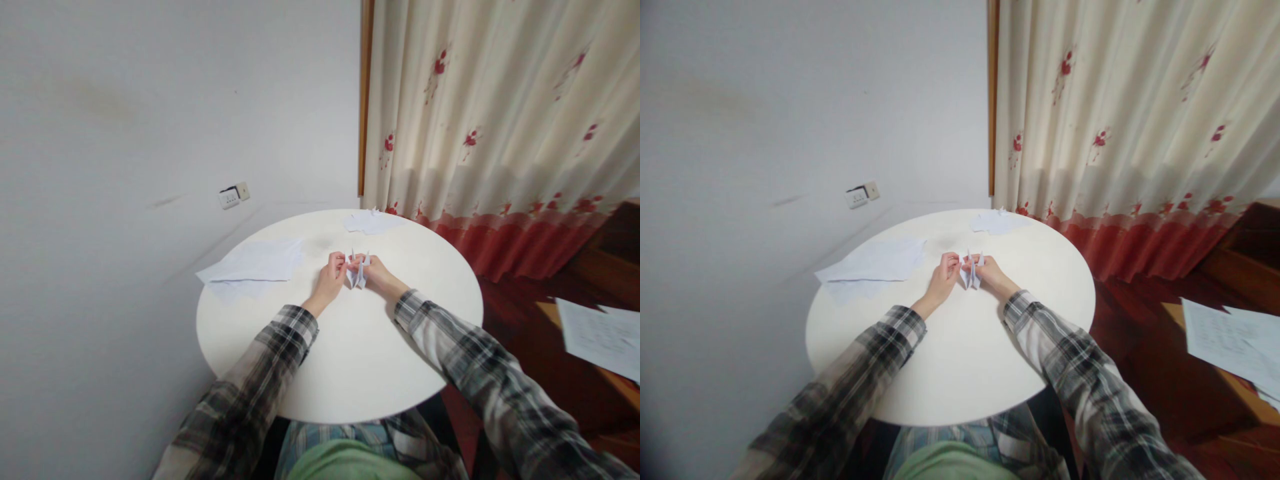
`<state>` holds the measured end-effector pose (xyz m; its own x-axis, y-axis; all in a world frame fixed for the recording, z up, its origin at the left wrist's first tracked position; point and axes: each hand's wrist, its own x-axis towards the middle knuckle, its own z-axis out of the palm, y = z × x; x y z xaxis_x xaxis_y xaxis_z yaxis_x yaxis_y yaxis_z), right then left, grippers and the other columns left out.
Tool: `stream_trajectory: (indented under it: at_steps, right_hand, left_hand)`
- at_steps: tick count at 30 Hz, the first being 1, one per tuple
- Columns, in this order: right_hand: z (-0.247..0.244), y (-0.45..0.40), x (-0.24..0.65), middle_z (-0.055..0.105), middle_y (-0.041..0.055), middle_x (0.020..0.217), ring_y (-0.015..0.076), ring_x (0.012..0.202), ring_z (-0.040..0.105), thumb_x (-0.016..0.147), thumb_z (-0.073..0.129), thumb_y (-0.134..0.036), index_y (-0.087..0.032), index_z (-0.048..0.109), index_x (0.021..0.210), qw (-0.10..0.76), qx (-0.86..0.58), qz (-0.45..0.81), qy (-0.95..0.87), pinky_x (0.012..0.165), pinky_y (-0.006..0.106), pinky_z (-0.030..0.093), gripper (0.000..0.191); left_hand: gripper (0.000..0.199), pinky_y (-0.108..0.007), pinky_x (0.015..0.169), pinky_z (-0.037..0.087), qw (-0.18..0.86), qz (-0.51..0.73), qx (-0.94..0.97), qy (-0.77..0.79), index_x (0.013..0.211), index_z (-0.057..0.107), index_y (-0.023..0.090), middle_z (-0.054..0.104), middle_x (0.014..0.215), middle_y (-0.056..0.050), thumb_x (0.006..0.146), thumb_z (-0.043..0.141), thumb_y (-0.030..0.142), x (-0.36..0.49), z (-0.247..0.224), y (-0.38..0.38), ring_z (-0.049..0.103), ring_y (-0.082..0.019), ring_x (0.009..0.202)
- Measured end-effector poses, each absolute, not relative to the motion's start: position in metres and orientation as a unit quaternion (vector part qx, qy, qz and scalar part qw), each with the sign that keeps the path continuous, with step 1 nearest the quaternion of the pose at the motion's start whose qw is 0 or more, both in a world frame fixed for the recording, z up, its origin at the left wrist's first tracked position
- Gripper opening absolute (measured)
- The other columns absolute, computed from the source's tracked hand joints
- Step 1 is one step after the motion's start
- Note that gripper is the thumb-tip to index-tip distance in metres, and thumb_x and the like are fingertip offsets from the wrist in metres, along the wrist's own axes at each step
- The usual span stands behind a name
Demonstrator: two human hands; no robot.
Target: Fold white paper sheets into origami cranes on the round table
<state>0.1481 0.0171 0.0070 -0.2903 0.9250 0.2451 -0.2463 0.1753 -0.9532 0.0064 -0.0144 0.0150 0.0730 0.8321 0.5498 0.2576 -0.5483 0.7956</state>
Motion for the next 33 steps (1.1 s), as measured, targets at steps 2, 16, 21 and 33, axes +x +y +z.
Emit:
stream_trajectory:
  at_steps: [2, 16, 21, 33]
  right_hand:
    - [0.0087, 0.0169, 0.151, 0.062, 0.0037, 0.071, 0.0113, 0.057, 0.051, 0.052, 0.069, -0.03, -0.014, 0.061, 0.06, 0.5, -0.303, 0.559, -0.587, 0.053, 0.025, 0.04, 0.02]
    - [0.0131, 0.0077, 0.1573, 0.053, -0.0022, 0.055, 0.0087, 0.048, 0.043, 0.053, 0.068, -0.027, -0.015, 0.057, 0.056, 0.447, -0.287, 0.592, -0.606, 0.047, 0.022, 0.033, 0.016]
    - [0.0124, 0.0091, 0.1571, 0.054, -0.0026, 0.056, 0.0081, 0.048, 0.043, 0.051, 0.069, -0.025, -0.015, 0.057, 0.058, 0.451, -0.289, 0.608, -0.585, 0.047, 0.022, 0.032, 0.017]
    - [0.0131, 0.0126, 0.1554, 0.052, -0.0032, 0.054, 0.0087, 0.051, 0.045, 0.054, 0.069, -0.025, -0.015, 0.06, 0.059, 0.487, -0.286, 0.577, -0.59, 0.049, 0.022, 0.033, 0.014]
  left_hand:
    - [0.024, -0.027, 0.079, 0.04, 0.248, 0.558, 0.689, 0.39, 0.103, 0.049, 0.021, 0.063, 0.088, -0.004, 0.079, 0.048, 0.025, 0.0064, 0.0143, -0.0133, 0.058, -0.016, 0.082]
    - [0.025, -0.026, 0.075, 0.042, 0.158, 0.538, 0.746, 0.36, 0.101, 0.057, 0.021, 0.058, 0.098, -0.007, 0.078, 0.048, 0.021, 0.0019, 0.0177, -0.0157, 0.053, -0.016, 0.084]
    - [0.029, -0.024, 0.071, 0.043, 0.13, 0.521, 0.764, 0.357, 0.105, 0.053, 0.02, 0.058, 0.098, -0.006, 0.077, 0.047, 0.017, -0.0002, 0.0158, -0.0145, 0.054, -0.015, 0.084]
    - [0.013, -0.026, 0.069, 0.046, 0.061, 0.501, 0.777, 0.376, 0.092, 0.051, 0.018, 0.059, 0.089, -0.004, 0.08, 0.045, 0.016, 0.0034, 0.0109, -0.01, 0.055, -0.013, 0.079]
